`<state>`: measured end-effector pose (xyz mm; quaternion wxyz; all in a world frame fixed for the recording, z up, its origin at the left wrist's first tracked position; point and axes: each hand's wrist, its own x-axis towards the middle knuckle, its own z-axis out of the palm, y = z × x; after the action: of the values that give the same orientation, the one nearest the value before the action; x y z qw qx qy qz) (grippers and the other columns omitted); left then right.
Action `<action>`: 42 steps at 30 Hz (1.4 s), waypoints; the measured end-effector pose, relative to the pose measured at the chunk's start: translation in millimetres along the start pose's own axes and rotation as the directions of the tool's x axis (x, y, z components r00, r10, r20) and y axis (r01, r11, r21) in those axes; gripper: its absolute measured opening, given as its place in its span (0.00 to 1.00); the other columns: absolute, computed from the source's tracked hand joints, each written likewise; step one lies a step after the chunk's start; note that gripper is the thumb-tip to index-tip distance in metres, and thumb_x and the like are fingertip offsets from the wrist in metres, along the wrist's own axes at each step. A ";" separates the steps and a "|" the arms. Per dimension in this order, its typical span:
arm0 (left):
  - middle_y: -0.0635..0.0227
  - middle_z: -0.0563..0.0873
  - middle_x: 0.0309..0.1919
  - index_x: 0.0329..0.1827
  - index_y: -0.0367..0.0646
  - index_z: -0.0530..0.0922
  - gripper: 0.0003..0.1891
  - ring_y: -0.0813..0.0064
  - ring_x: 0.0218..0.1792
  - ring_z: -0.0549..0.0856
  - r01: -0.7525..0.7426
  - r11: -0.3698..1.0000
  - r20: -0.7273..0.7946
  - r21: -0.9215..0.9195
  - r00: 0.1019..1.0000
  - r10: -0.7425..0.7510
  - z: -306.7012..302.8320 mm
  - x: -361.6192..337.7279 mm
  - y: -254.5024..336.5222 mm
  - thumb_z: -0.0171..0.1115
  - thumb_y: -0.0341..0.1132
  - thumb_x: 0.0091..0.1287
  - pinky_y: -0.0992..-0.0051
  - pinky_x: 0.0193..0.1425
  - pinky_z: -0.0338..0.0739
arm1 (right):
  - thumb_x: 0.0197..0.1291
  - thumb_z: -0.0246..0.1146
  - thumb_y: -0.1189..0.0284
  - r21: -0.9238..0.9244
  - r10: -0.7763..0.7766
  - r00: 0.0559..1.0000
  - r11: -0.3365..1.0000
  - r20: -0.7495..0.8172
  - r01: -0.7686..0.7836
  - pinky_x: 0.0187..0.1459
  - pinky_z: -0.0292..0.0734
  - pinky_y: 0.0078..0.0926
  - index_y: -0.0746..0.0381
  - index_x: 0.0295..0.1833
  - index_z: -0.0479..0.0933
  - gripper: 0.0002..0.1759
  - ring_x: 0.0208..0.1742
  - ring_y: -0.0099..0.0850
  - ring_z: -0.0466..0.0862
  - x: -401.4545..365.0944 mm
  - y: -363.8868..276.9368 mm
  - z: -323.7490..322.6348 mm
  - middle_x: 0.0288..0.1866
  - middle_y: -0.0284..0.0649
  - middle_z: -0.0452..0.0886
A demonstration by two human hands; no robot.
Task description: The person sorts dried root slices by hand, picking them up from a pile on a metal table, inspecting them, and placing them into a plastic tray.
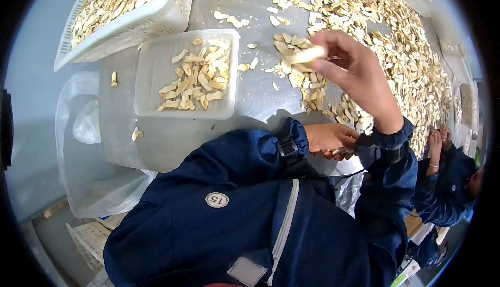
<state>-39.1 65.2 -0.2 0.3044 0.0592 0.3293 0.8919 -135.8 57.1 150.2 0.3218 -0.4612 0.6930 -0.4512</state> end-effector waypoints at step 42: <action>0.68 0.80 0.36 0.47 0.40 0.76 0.12 0.86 0.25 0.75 0.056 0.998 -0.139 -0.007 0.989 -0.056 19.6 -17.2 28.2 0.53 0.40 0.84 0.87 0.18 0.61 | 0.69 0.69 0.69 -0.193 0.175 0.514 0.789 -0.839 -0.584 0.46 0.82 0.33 0.65 0.52 0.84 0.12 0.41 0.38 0.88 -225.0 118.0 -50.5 0.42 0.45 0.87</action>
<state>-33.3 49.2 34.2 0.3057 -0.0131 0.3499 0.8854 -137.8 302.6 67.5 -0.0389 -0.1074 0.9314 -0.3457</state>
